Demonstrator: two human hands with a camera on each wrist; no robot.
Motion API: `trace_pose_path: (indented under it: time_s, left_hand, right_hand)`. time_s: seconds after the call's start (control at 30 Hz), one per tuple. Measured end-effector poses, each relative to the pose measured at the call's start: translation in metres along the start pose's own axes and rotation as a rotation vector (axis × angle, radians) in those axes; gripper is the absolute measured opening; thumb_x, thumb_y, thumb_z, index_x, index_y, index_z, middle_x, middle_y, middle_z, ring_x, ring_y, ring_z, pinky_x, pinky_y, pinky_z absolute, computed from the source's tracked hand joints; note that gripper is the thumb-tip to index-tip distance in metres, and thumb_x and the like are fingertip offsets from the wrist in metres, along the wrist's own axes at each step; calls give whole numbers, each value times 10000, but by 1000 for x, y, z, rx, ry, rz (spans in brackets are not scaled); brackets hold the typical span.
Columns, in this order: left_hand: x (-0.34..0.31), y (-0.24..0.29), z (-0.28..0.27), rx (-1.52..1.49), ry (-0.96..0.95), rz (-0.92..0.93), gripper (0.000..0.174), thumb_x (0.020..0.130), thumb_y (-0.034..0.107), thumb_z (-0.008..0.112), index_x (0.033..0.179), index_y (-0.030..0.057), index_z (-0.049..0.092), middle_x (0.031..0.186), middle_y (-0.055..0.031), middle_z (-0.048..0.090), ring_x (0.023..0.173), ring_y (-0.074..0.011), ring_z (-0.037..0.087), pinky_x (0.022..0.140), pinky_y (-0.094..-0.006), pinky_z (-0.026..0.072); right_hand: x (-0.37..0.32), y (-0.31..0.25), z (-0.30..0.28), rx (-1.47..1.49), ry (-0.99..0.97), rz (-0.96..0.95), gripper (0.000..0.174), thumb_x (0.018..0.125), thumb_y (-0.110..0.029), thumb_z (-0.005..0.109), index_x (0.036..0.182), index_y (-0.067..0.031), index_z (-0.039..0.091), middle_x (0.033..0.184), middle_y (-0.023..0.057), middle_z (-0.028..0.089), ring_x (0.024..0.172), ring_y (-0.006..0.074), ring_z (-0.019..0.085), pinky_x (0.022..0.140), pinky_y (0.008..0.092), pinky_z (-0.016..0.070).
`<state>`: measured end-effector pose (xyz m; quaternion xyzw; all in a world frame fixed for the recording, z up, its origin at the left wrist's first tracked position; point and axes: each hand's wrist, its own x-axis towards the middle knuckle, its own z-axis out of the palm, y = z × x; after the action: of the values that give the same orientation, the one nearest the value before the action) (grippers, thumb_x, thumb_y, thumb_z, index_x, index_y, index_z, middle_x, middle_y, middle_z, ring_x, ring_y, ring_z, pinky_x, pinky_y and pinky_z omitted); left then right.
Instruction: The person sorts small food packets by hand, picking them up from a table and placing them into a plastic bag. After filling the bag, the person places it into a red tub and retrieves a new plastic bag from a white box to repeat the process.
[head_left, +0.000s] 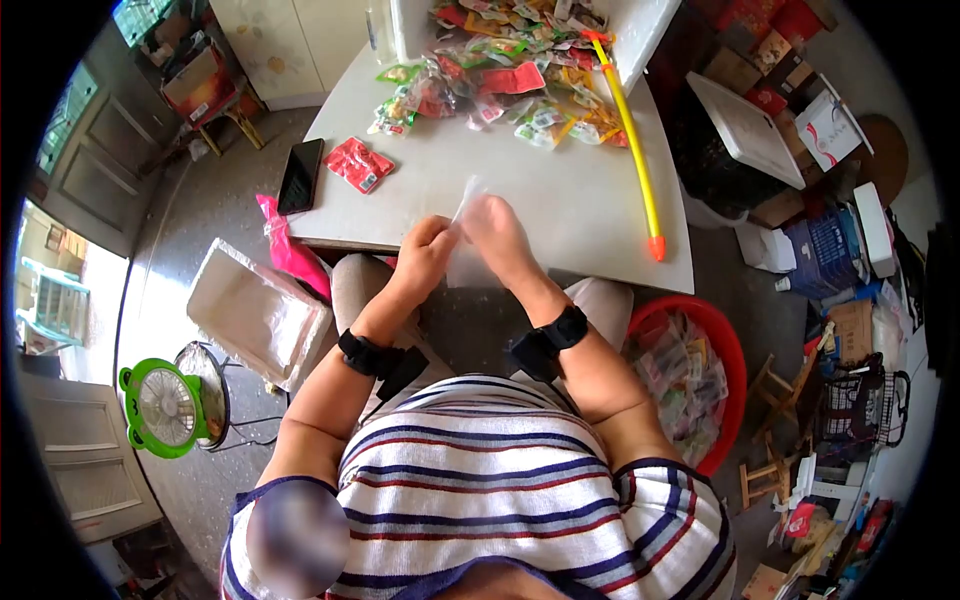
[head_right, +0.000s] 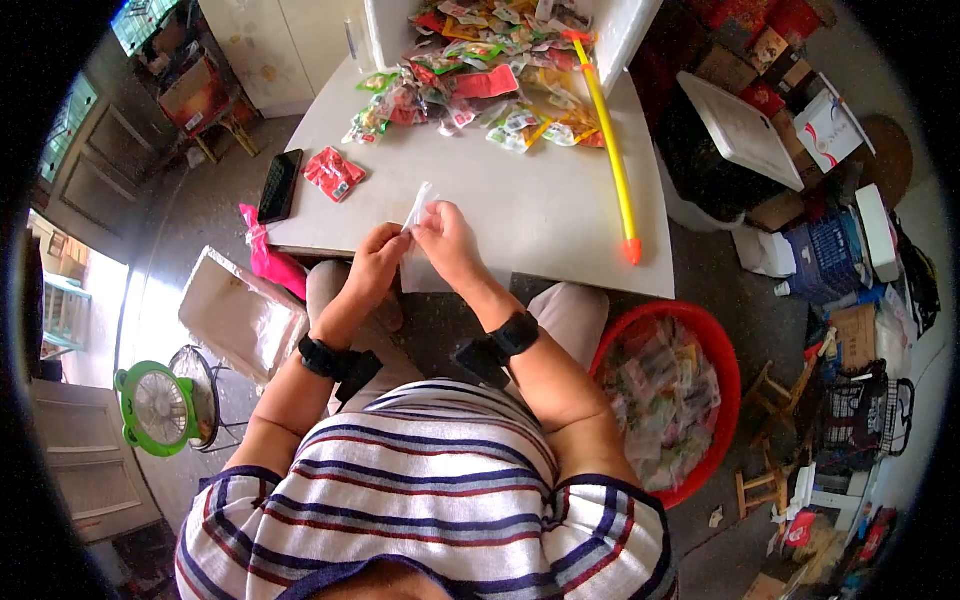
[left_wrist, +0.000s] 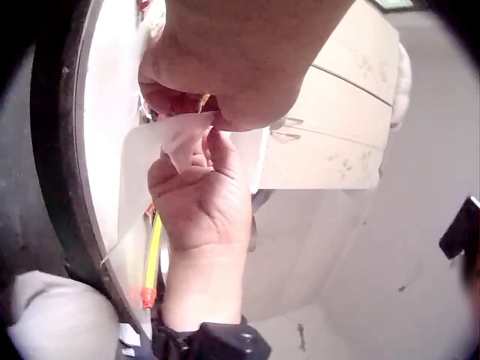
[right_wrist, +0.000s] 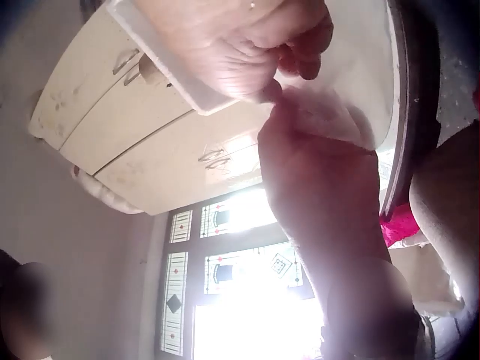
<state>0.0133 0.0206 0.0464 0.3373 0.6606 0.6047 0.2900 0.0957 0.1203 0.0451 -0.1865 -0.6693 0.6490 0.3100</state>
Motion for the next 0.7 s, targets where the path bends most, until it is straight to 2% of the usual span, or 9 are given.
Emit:
trace_pose_path:
  time_s: [0.17, 0.27, 0.37, 0.43, 0.5, 0.53, 0.63, 0.67, 0.7]
  left_hand:
    - [-6, 17, 0, -42, -47, -135, 207, 830, 204, 423, 860, 19, 510, 673, 20, 441, 596, -71, 381, 530, -192, 330]
    - [-3, 13, -6, -89, -129, -145, 212, 831, 212, 417, 862, 23, 508, 670, 20, 442, 598, -68, 386, 527, -190, 329]
    - [-1, 0, -8, -226, -158, -165, 201, 821, 195, 417, 838, 21, 515, 659, 5, 455, 595, -74, 404, 526, -198, 336]
    - [-2, 2, -6, -318, -135, -196, 186, 799, 157, 419, 789, 7, 529, 655, -23, 482, 589, -85, 424, 527, -217, 347]
    - [0, 1, -4, -143, -4, -178, 163, 788, 132, 426, 795, 4, 526, 643, -36, 476, 583, -91, 424, 522, -228, 352]
    - [3, 0, -4, -55, 60, -167, 152, 782, 119, 430, 797, 2, 525, 637, -43, 473, 579, -94, 424, 519, -234, 355]
    - [18, -25, -16, 186, 261, 119, 148, 776, 113, 439, 816, -5, 518, 657, -91, 494, 592, -155, 461, 530, -266, 370]
    - [23, -30, -23, 332, 396, 254, 145, 760, 116, 460, 814, -8, 512, 692, -131, 506, 625, -253, 485, 554, -314, 385]
    - [22, -11, -28, 528, 470, 461, 129, 742, 105, 475, 809, 1, 512, 698, -135, 507, 644, -281, 484, 563, -332, 388]
  right_hand:
    - [7, -13, -4, -171, -104, 152, 371, 723, -123, 565, 998, 64, 401, 801, 84, 528, 693, 124, 516, 604, 240, 425]
    - [6, -24, 0, 43, 17, 280, 348, 719, -130, 567, 976, 55, 424, 800, 78, 531, 703, 125, 522, 592, 246, 427]
    - [5, -27, 5, 121, 110, 266, 303, 714, -126, 552, 952, 30, 450, 759, 100, 541, 702, 173, 545, 594, 276, 431]
    - [11, -15, 5, -237, 57, 36, 279, 706, -114, 534, 941, 16, 462, 760, 140, 539, 715, 234, 548, 608, 311, 433]
    - [10, -14, 8, -587, 86, -300, 243, 687, -98, 510, 903, 6, 467, 742, 194, 523, 719, 332, 523, 615, 371, 428]
    - [11, -18, 9, -656, 68, -315, 221, 689, -95, 507, 882, 5, 465, 731, 191, 526, 705, 334, 523, 606, 378, 426]
    - [22, -20, 13, -704, 110, -433, 129, 692, -91, 504, 770, 1, 458, 657, 166, 524, 618, 328, 520, 545, 388, 415]
    - [27, -14, 17, -590, 100, -373, 129, 710, -109, 500, 769, 0, 465, 649, 132, 526, 612, 272, 526, 542, 356, 418]
    - [35, -5, 19, -475, 89, -313, 134, 728, -127, 497, 767, -1, 473, 641, 98, 528, 606, 217, 531, 539, 323, 422]
